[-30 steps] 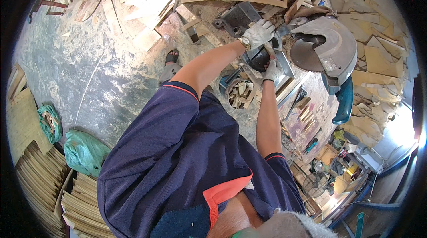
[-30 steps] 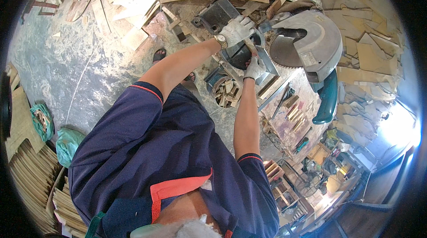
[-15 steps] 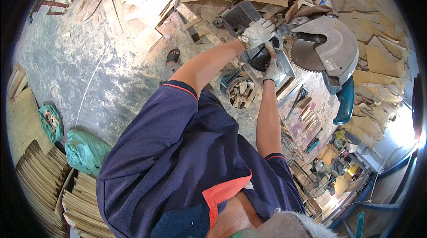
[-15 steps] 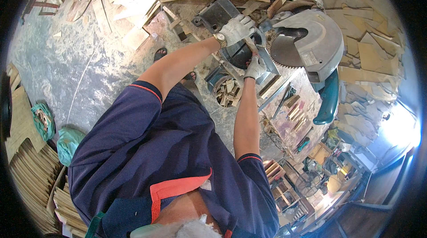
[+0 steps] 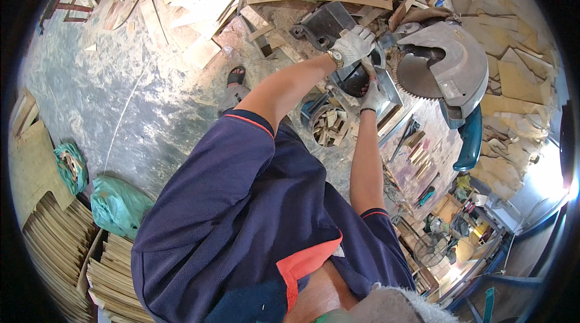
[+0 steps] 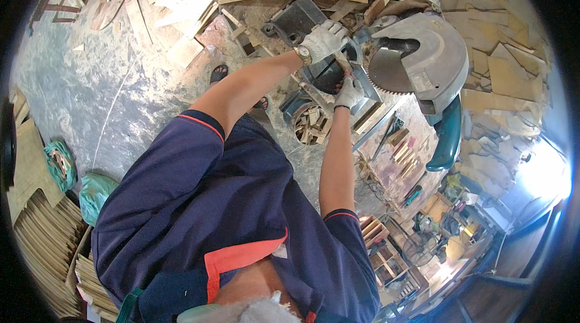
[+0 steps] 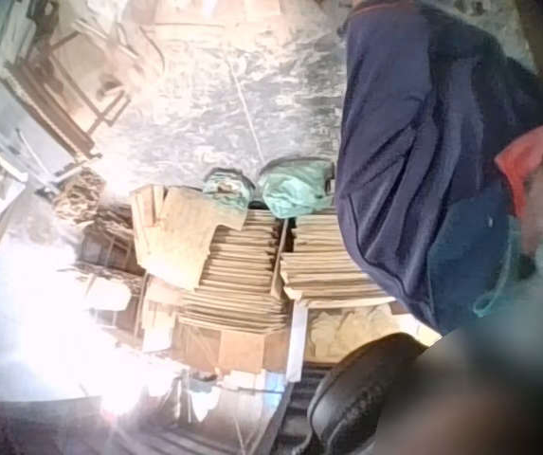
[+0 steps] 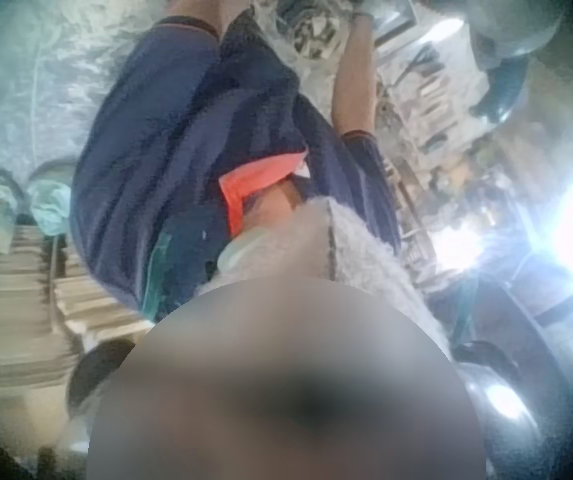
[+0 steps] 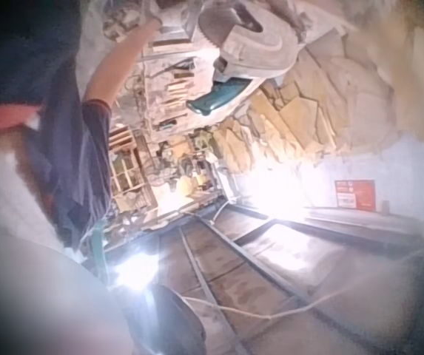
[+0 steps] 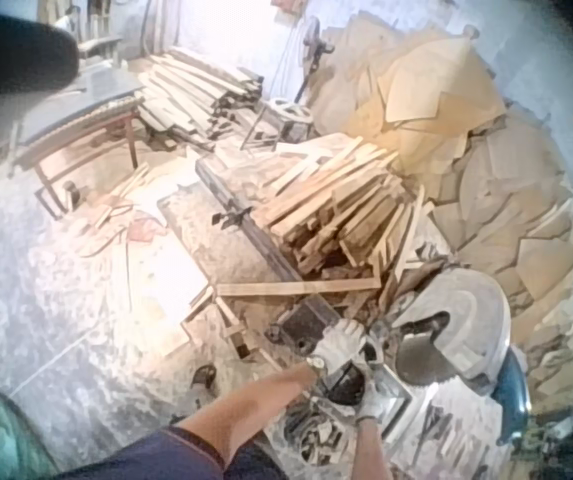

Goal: The person repeatedly places small wooden pieces on a miter saw, lowers the blade to cut them, and removes the cut pieces. The process is repeated multiple times with different pieces of wood.

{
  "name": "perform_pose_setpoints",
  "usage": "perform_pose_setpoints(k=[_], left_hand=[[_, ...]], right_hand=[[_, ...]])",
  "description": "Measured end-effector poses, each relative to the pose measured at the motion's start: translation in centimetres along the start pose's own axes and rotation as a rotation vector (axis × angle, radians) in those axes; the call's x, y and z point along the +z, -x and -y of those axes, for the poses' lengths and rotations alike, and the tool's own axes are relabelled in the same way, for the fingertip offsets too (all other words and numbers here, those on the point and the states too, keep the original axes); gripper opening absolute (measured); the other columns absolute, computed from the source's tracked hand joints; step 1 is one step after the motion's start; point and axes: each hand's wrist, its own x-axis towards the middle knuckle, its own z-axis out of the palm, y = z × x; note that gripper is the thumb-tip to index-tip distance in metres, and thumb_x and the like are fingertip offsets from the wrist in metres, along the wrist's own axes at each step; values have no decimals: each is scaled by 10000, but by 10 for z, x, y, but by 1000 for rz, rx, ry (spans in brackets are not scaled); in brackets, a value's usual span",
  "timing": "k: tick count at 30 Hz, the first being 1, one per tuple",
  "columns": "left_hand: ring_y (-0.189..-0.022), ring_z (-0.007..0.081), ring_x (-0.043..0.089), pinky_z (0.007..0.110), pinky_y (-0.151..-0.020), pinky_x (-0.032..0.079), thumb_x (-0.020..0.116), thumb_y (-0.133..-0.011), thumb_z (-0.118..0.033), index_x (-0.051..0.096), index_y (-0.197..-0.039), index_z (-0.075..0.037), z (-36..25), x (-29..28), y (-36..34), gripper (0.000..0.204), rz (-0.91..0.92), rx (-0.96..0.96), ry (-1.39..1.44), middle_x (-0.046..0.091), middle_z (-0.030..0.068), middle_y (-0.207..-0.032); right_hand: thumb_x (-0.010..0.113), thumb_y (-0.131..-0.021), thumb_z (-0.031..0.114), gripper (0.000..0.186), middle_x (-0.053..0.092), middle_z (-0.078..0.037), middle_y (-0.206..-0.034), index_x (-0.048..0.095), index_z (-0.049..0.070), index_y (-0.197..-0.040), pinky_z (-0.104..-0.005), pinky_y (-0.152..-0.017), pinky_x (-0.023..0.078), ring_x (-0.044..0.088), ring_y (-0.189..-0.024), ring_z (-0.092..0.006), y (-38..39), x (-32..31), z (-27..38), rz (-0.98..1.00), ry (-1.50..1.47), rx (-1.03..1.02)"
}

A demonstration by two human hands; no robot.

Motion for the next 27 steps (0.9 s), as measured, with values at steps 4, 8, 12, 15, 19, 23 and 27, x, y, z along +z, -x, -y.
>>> perform_pose_setpoints(k=[4,8,12,15,19,23,27], left_hand=[[-1188,261,586,399,-1037,459,575,-934,-218,676,-1121,-116,6,1,-1,236,-14,33,60,651,66,-1234],[-1236,254,574,397,-1082,429,572,-938,-199,661,-1151,-132,19,-3,-1,240,45,184,-12,645,67,-1263],[-1229,257,577,409,-1083,408,575,-915,-176,625,-1169,-125,24,-5,-5,264,44,203,26,652,65,-1231],[-1202,255,581,412,-1054,415,587,-900,-182,624,-1138,-124,23,-5,-10,248,116,208,-8,654,67,-1196],[-1178,253,584,437,-1020,420,576,-900,-161,618,-1141,-121,26,-8,-9,248,56,245,-51,652,73,-1167],[-1218,266,567,459,-1065,398,559,-938,-171,594,-1277,-115,27,-13,-10,345,193,251,-45,641,91,-1248],[-1282,268,528,475,-1084,383,533,-979,-171,577,-1324,-112,26,-17,-14,353,299,245,-92,604,91,-1333]], right_hand=[[750,-944,250,243,616,-38,-685,693,19,-995,-272,-452,438,545,-493,-139,10,-24,5,-41,-216,2],[630,-1024,283,230,618,-38,-690,665,57,-1016,-292,-471,439,545,-498,-172,17,-94,49,-185,-473,-45],[503,-1020,549,579,708,-99,-1070,621,47,-1284,-461,-903,535,653,-1014,-278,45,-199,174,56,-593,-377],[568,-993,595,745,705,-149,-1197,557,-34,-1391,-416,-939,557,652,-1162,-289,78,-231,285,105,-292,-366],[644,-951,412,601,716,-161,-1104,571,2,-1384,-374,-719,596,723,-843,-258,86,-185,350,179,775,-499],[627,-908,230,505,700,-138,-956,559,24,-1364,-350,-557,572,705,-663,-220,120,-165,327,38,929,-335],[628,-858,57,427,615,-95,-780,525,12,-1270,-299,-507,544,665,-651,-160,174,-134,235,49,222,-153]])
